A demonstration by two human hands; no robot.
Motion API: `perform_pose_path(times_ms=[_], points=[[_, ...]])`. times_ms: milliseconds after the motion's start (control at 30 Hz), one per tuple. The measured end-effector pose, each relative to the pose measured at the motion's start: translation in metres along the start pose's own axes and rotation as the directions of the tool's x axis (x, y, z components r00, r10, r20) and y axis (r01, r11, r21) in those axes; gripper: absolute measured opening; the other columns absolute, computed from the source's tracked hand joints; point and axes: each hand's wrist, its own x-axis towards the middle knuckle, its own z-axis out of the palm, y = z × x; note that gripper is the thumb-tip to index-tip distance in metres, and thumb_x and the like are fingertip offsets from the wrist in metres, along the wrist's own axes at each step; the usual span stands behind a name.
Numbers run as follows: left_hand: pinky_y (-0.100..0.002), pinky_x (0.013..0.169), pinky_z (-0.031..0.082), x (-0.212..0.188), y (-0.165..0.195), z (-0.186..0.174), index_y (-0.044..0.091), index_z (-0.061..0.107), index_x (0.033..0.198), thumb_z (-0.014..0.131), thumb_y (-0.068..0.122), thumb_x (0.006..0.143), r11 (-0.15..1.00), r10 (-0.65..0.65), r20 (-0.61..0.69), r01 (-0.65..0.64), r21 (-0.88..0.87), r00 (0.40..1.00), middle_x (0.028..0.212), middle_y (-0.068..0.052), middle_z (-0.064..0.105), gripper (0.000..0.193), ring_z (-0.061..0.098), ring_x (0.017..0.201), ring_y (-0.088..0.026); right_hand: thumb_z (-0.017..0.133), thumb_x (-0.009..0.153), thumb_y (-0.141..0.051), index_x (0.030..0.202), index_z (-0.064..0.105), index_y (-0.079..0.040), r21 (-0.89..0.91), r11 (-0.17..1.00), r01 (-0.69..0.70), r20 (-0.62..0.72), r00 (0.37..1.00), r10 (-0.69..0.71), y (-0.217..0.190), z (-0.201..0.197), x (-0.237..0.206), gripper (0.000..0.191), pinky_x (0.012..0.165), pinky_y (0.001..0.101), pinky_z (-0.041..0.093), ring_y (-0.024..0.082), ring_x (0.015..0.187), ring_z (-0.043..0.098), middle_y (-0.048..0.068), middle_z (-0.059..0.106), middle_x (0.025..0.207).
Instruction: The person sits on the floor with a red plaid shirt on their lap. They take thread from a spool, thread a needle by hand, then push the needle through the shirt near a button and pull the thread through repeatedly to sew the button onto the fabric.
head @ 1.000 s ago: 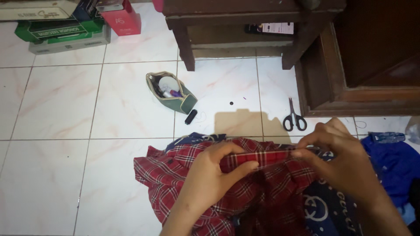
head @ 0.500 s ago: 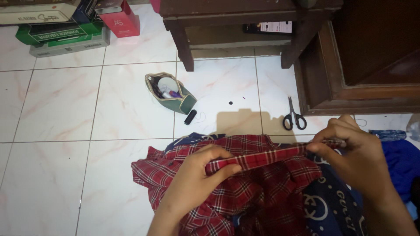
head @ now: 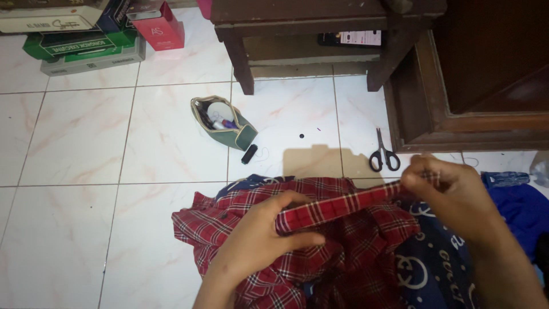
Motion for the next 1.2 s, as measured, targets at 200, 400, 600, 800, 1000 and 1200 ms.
perform_pose_path(times_ms=[200, 400, 600, 800, 1000, 1200], points=[[-0.031, 0.076, 0.056, 0.009, 0.004, 0.002, 0.011, 0.075, 0.116, 0.072, 0.047, 0.084, 0.996, -0.058, -0.032, 0.055, -0.077, 0.998, 0.096, -0.007, 0.079, 0.048, 0.073, 0.084, -0.016, 0.059, 0.089, -0.065, 0.086, 0.070, 0.000, 0.263, 0.957, -0.123, 0.052, 0.992, 0.113, 0.012, 0.003, 0.022, 0.065, 0.077, 0.0365, 0.051, 0.022, 0.076, 0.067, 0.011, 0.073, 0.074], [-0.030, 0.075, 0.055, 0.012, 0.000, 0.005, 0.010, 0.076, 0.111, 0.071, 0.044, 0.087, 0.989, -0.047, -0.072, 0.036, -0.145, 0.996, 0.094, -0.005, 0.079, 0.042, 0.071, 0.083, -0.013, 0.057, 0.091, -0.067, 0.087, 0.071, -0.002, 0.399, 0.904, -0.153, 0.113, 0.987, 0.117, 0.001, 0.007, 0.034, 0.067, 0.071, 0.0377, 0.047, 0.022, 0.071, 0.059, 0.009, 0.064, 0.070], [-0.029, 0.082, 0.054, 0.017, -0.023, 0.012, 0.009, 0.076, 0.105, 0.069, 0.043, 0.090, 0.968, -0.060, -0.135, 0.024, -0.250, 0.989, 0.094, -0.004, 0.079, 0.038, 0.070, 0.088, -0.012, 0.048, 0.086, -0.070, 0.085, 0.069, -0.001, 0.086, 0.965, -0.249, 0.158, 0.959, 0.233, -0.014, 0.019, 0.043, 0.072, 0.079, 0.0427, 0.055, 0.028, 0.073, 0.072, 0.015, 0.073, 0.072], [-0.027, 0.083, 0.052, 0.027, -0.052, 0.019, 0.009, 0.075, 0.103, 0.066, 0.039, 0.093, 0.939, -0.177, -0.112, 0.134, -0.317, 0.978, 0.091, -0.001, 0.078, 0.034, 0.070, 0.087, -0.011, 0.055, 0.103, -0.057, 0.118, 0.079, -0.005, 0.097, 0.981, -0.168, 0.209, 0.967, 0.145, 0.014, 0.068, 0.103, 0.059, 0.090, 0.0477, 0.051, 0.027, 0.079, 0.052, 0.035, 0.049, 0.085], [-0.030, 0.081, 0.049, 0.046, -0.063, 0.024, 0.002, 0.073, 0.106, 0.067, 0.033, 0.096, 0.862, -0.160, -0.133, 0.073, -0.502, 0.978, 0.092, -0.007, 0.073, 0.033, 0.062, 0.085, -0.014, 0.060, 0.098, -0.041, 0.113, 0.076, -0.012, -0.124, 0.983, 0.138, 0.036, 0.990, -0.135, 0.049, 0.119, 0.179, 0.037, 0.090, 0.0359, 0.053, 0.019, 0.100, 0.070, 0.008, 0.078, 0.111], [-0.027, 0.088, 0.052, 0.059, -0.072, 0.019, 0.002, 0.071, 0.111, 0.066, 0.033, 0.094, 0.912, -0.127, -0.269, 0.005, -0.411, 0.955, 0.099, -0.004, 0.077, 0.036, 0.069, 0.094, -0.011, 0.075, 0.086, -0.029, 0.106, 0.079, -0.018, -0.329, 0.925, 0.187, -0.035, 0.977, -0.210, 0.045, 0.173, 0.207, 0.023, 0.081, 0.0400, 0.056, 0.029, 0.087, 0.070, 0.009, 0.077, 0.105]])
